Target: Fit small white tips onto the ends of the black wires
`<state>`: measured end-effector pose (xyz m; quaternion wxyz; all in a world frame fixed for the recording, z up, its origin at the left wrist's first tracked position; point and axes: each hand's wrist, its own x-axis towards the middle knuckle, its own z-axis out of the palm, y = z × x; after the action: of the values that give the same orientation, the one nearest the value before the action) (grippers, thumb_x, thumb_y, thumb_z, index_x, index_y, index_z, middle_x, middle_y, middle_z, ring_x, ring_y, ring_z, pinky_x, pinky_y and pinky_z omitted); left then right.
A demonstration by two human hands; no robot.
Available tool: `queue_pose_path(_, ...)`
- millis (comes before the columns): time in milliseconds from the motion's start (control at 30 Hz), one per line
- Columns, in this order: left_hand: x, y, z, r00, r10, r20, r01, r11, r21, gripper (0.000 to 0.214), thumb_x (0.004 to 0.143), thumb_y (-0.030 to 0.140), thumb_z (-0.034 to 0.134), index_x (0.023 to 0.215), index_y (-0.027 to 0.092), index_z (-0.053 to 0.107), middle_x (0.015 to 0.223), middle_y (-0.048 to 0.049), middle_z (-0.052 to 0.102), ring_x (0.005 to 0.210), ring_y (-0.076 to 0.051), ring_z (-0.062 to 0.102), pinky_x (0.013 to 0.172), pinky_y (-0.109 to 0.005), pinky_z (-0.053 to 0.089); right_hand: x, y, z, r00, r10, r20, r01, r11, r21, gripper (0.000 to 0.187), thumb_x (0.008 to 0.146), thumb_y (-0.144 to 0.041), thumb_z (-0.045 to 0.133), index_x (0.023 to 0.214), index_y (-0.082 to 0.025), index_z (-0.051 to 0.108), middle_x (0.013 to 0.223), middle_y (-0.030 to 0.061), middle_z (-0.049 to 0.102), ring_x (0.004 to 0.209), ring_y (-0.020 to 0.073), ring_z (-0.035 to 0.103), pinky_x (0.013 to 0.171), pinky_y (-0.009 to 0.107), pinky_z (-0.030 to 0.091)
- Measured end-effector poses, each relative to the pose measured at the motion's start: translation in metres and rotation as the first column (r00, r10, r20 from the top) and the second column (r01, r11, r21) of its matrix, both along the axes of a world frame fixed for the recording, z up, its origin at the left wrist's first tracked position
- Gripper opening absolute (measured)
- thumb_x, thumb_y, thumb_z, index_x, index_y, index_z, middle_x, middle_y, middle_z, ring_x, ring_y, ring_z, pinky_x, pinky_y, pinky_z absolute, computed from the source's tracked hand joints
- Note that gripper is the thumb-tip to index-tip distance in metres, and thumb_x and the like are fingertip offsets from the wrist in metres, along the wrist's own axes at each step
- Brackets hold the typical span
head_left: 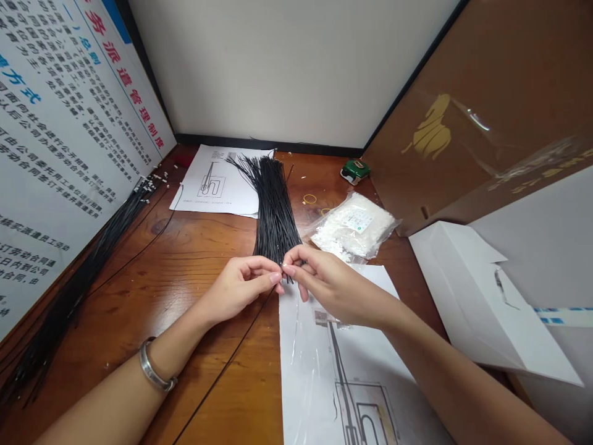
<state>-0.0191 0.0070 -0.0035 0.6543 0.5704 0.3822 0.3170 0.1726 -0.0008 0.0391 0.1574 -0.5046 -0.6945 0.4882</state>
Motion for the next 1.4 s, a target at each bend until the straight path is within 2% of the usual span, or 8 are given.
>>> queue_pose_path(233, 0.001, 0.002, -0.001, 1.0, 0.015, -0.011, -0.015, 0.999, -0.029, 0.019, 0.08, 0.031, 0.063, 0.084, 0.013, 0.064, 0.068, -0.0017, 0.067, 0.042, -0.004, 0.035, 0.04, -0.019, 0.025, -0.002, 0.001, -0.001, 0.998, -0.031, -0.063, 0.032, 0.999, 0.019, 0.024, 0.095, -0.039, 0.04, 0.088, -0.02, 0.052, 0.06, -0.0026, 0.052, 0.046, 0.0088, 0.042, 0.039, 0.02, 0.033)
queue_pose_path(367, 0.001, 0.002, -0.002, 0.999, 0.036, 0.012, -0.035, 0.998, -0.057, 0.023, 0.08, 0.036, 0.062, 0.08, 0.014, 0.062, 0.067, -0.0016, 0.066, 0.04, -0.003, 0.035, 0.039, -0.019, 0.024, -0.001, 0.004, -0.004, 0.984, -0.108, -0.144, 0.123, 0.988, 0.098, 0.02, 0.09, -0.038, 0.052, 0.087, -0.019, 0.057, 0.061, -0.0016, 0.055, 0.055, 0.0116, 0.054, 0.045, 0.022, 0.037)
queue_pose_path(567, 0.002, 0.002, -0.003, 1.0, 0.018, 0.021, -0.017, 0.999, -0.042, 0.023, 0.084, 0.036, 0.058, 0.082, 0.014, 0.061, 0.07, -0.0026, 0.068, 0.04, -0.004, 0.037, 0.039, -0.019, 0.027, 0.002, 0.007, -0.006, 0.954, -0.21, -0.212, 0.238, 0.965, 0.114, 0.017, 0.083, -0.035, 0.062, 0.083, -0.017, 0.063, 0.054, -0.0021, 0.056, 0.047, 0.0111, 0.053, 0.042, 0.023, 0.036)
queue_pose_path(767, 0.003, 0.002, -0.003, 1.0, 0.007, 0.001, -0.007, 1.0, -0.004, 0.028, 0.088, 0.038, 0.052, 0.078, 0.013, 0.06, 0.073, -0.0041, 0.069, 0.04, -0.004, 0.035, 0.04, -0.019, 0.028, 0.002, 0.007, -0.009, 0.963, -0.183, -0.197, 0.213, 0.967, 0.143, 0.017, 0.082, -0.034, 0.063, 0.082, -0.017, 0.066, 0.066, 0.0024, 0.063, 0.051, 0.0109, 0.053, 0.043, 0.024, 0.038)
queue_pose_path(933, 0.003, 0.002, 0.0, 1.0, -0.007, -0.005, 0.007, 1.0, 0.001, 0.031, 0.088, 0.041, 0.051, 0.077, 0.014, 0.058, 0.07, -0.0033, 0.067, 0.041, -0.004, 0.035, 0.039, -0.02, 0.027, 0.0, 0.007, -0.011, 0.951, -0.173, -0.255, 0.215, 0.965, 0.149, 0.014, 0.081, -0.03, 0.064, 0.082, -0.018, 0.071, 0.102, 0.009, 0.069, 0.066, 0.0137, 0.062, 0.049, 0.026, 0.047)
queue_pose_path(1100, 0.002, 0.002, 0.001, 0.999, -0.025, -0.032, 0.026, 0.999, 0.024, 0.03, 0.088, 0.04, 0.051, 0.075, 0.013, 0.059, 0.059, 0.0013, 0.059, 0.04, -0.004, 0.034, 0.041, -0.02, 0.026, -0.002, 0.006, -0.007, 0.959, -0.068, -0.276, 0.122, 0.976, 0.181, 0.012, 0.082, -0.024, 0.063, 0.081, -0.019, 0.074, 0.092, 0.0064, 0.072, 0.073, 0.0161, 0.064, 0.056, 0.027, 0.049)
queue_pose_path(1267, 0.004, 0.001, 0.001, 0.999, 0.031, -0.034, -0.031, 0.999, -0.009, 0.021, 0.083, 0.035, 0.06, 0.084, 0.014, 0.059, 0.066, 0.0015, 0.062, 0.041, -0.003, 0.038, 0.038, -0.018, 0.027, -0.003, 0.006, -0.007, 0.963, -0.101, -0.25, 0.158, 0.963, 0.218, 0.013, 0.082, -0.023, 0.062, 0.081, -0.019, 0.074, 0.086, 0.0058, 0.072, 0.073, 0.0169, 0.063, 0.059, 0.029, 0.048)
queue_pose_path(1400, 0.006, 0.0, 0.0, 0.994, 0.088, -0.064, -0.087, 0.996, 0.014, 0.022, 0.082, 0.035, 0.062, 0.083, 0.013, 0.061, 0.068, 0.0, 0.064, 0.041, -0.003, 0.04, 0.038, -0.017, 0.03, -0.004, 0.004, -0.009, 0.967, -0.113, -0.227, 0.162, 0.964, 0.212, 0.013, 0.082, -0.026, 0.062, 0.082, -0.02, 0.074, 0.082, 0.0056, 0.072, 0.065, 0.0154, 0.061, 0.052, 0.028, 0.045)
